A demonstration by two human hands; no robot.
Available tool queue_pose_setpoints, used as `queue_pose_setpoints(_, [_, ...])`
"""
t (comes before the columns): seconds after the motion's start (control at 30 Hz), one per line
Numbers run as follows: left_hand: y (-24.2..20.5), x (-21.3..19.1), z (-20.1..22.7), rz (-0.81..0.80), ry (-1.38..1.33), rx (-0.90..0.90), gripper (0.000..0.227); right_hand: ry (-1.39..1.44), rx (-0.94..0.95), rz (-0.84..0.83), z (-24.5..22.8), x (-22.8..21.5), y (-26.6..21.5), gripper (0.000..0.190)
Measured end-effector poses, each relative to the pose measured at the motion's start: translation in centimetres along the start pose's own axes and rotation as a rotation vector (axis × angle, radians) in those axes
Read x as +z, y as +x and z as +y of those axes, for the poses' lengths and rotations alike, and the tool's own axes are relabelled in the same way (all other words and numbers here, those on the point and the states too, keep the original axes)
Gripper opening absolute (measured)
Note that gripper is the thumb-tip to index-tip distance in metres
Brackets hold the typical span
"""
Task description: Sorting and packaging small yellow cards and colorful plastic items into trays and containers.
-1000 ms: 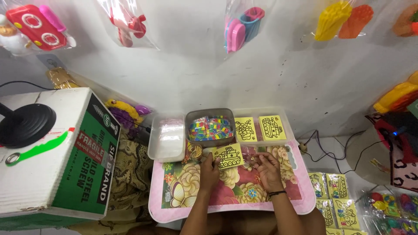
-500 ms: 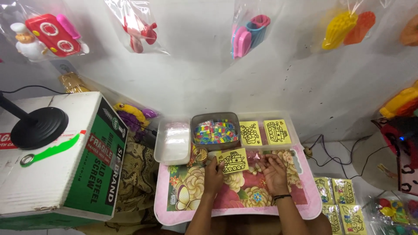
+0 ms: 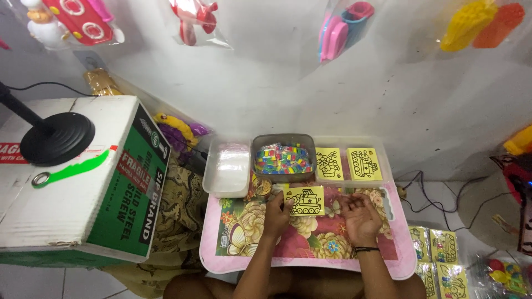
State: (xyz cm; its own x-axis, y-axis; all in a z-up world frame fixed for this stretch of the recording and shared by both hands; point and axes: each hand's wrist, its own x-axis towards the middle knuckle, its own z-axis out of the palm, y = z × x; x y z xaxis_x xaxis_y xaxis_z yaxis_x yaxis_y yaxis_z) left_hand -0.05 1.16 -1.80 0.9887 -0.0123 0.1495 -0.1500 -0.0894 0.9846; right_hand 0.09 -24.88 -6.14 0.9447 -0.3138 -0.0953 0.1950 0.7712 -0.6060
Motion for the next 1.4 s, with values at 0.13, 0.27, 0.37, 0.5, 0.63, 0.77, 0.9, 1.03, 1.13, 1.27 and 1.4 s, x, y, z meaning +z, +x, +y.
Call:
queue_pose_setpoints(0.13, [0.2,0.1,-0.4,0.008,0.002,-0.023,0.017,-0.187,-0.161,0.079,-1.1,3.4,-0.3,0.023])
queue_pose_setpoints(0.27, [0.1,0.2,0.7,0.010,-0.021,-0.048,0.016,-0.761,-0.520,0.173,-2.1,11.4,-2.4,0.011])
queue_pose_setpoints(0.37, [0.6,0.1,0.1,0.011,-0.011,-0.041,0.014,-1.057,-0.399,-0.179,-2.4,16.0,-2.1,0.012])
queue_pose_setpoints(0.5, [0.1,0.1,0.2,0.002,0.040,-0.032,0.017,-1.371,0.034,-0.818,-1.3,22.4,-2.0,0.044])
queue_pose_setpoints(0.63, [0.3,-0.2,2.0,0.021,0.047,-0.032,0.016,-1.855,0.041,-1.143,1.4,25.6,-0.3,0.058])
queue_pose_setpoints(0.77, [0.6,-0.6,3.6,-0.006,0.045,-0.047,0.023,-2.094,0.049,-1.343,4.1,26.8,-0.1,0.053])
queue_pose_setpoints(0.9, [0.9,-0.8,4.4,-0.009,0.036,-0.019,0.023,-2.207,-0.121,-1.431,7.0,26.0,1.2,0.008])
queue_pose_setpoints(1.03, [0.4,-0.5,2.5,-0.012,0.008,-0.018,0.018,-2.248,-0.074,-1.394,7.1,26.8,0.6,0.005])
queue_pose_setpoints(1.13, [0.4,-0.7,3.5,0.020,-0.060,-0.042,0.018,-2.294,-0.080,-1.423,7.7,26.1,1.1,0.011])
queue_pose_setpoints(1.27, [0.3,-1.0,4.4,0.003,-0.037,-0.005,0.018,-2.276,-0.006,-1.426,7.1,26.6,0.5,0.029])
queue_pose_setpoints(1.4, [0.3,-1.4,7.7,0.037,-0.007,0.083,0.016,-2.290,0.091,-1.428,7.1,25.8,0.6,0.043])
